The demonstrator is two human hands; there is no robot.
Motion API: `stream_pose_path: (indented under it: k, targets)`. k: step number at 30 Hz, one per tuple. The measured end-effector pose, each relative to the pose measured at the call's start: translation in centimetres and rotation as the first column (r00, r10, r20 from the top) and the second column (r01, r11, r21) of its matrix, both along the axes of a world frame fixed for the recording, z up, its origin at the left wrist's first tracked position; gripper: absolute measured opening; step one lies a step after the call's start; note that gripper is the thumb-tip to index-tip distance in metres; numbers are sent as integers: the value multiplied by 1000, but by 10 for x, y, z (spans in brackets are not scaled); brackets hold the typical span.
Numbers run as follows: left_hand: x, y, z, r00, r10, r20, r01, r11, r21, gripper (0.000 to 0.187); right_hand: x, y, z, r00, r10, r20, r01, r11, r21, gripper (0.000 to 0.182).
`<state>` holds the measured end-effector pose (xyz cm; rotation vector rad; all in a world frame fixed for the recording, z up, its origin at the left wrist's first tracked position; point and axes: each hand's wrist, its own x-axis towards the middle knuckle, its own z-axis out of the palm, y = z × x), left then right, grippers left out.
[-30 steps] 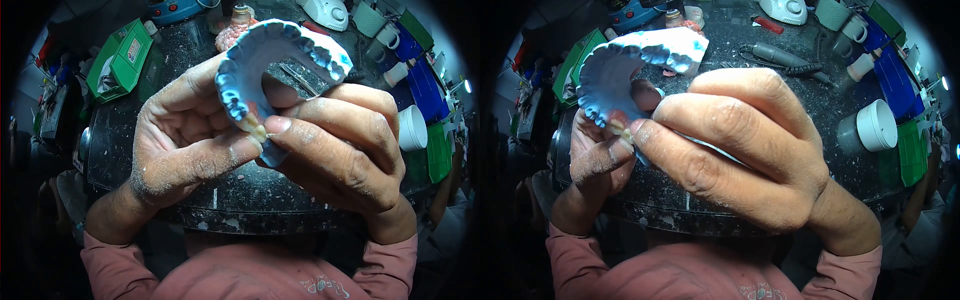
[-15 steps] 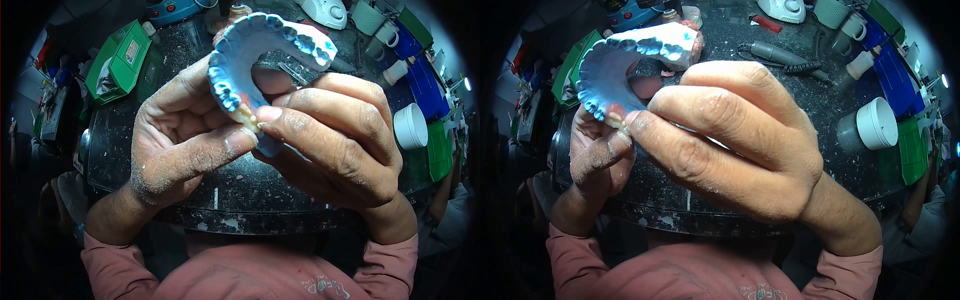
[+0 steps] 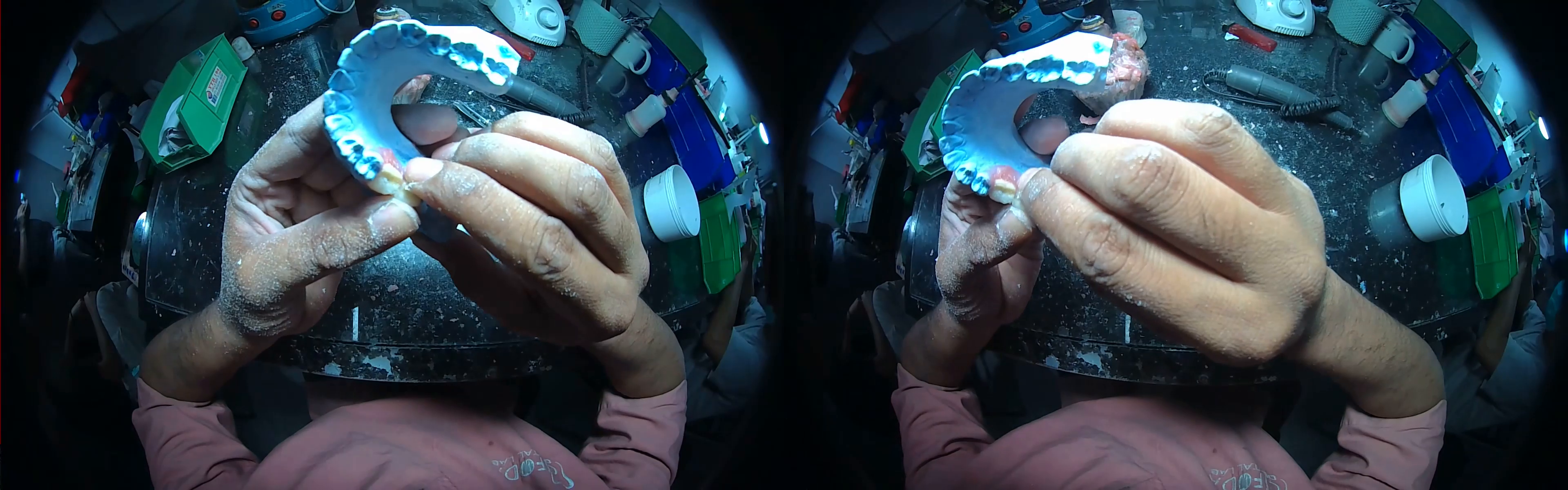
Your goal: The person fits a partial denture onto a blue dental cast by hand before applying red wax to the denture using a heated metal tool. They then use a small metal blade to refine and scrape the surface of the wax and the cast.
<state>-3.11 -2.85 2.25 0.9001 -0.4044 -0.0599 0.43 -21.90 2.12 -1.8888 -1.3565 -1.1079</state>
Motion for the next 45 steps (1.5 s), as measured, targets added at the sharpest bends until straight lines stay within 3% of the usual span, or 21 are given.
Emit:
stream_pose_path:
  k: [8,10,12,14,16,24,29,32,35,38,40,45]
  targets:
    - [0,3,-2,998,-40,55,39,999,21,42,-4,-5,7,995,89,-40,-84,991,100,49]
    - [0,7,-4,998,-49,43,48,999,24,41,-16,-8,25,988,-64,-141,39,984,-175,50]
    - [2,12,-11,991,-41,128,30,996,86,41,-14,-7,18,992,-63,-111,47,989,-142,51]
    - [-1,11,-10,998,-15,63,9,996,91,40,-14,-8,18,992,-70,-102,53,985,-162,50]
    - [0,12,-13,988,-23,152,4,992,124,38,-13,-8,17,993,-66,-95,50,986,-160,50]
    - [0,12,-11,993,-6,114,-9,992,124,37,-16,-2,14,989,-67,-131,47,987,-152,50]
    - [4,17,-16,985,-47,169,23,990,139,38,-7,1,2,992,41,-123,-40,999,8,48]
    - [2,15,-15,984,-52,172,32,993,117,37,-4,2,-2,988,106,-109,-95,990,104,46]
    - [-2,9,-7,1000,9,25,-11,995,103,41,-6,0,4,973,127,-194,-106,988,115,44]
    - [1,9,-6,998,-40,40,36,994,105,45,-2,-4,7,981,123,-151,-116,992,53,46]
    - [5,12,-7,984,-165,70,168,985,-34,50,5,-3,1,982,144,-120,-135,988,76,47]
    - [11,16,-4,976,-217,5,216,970,-111,53,15,-9,-3,980,176,-96,-172,984,51,47]
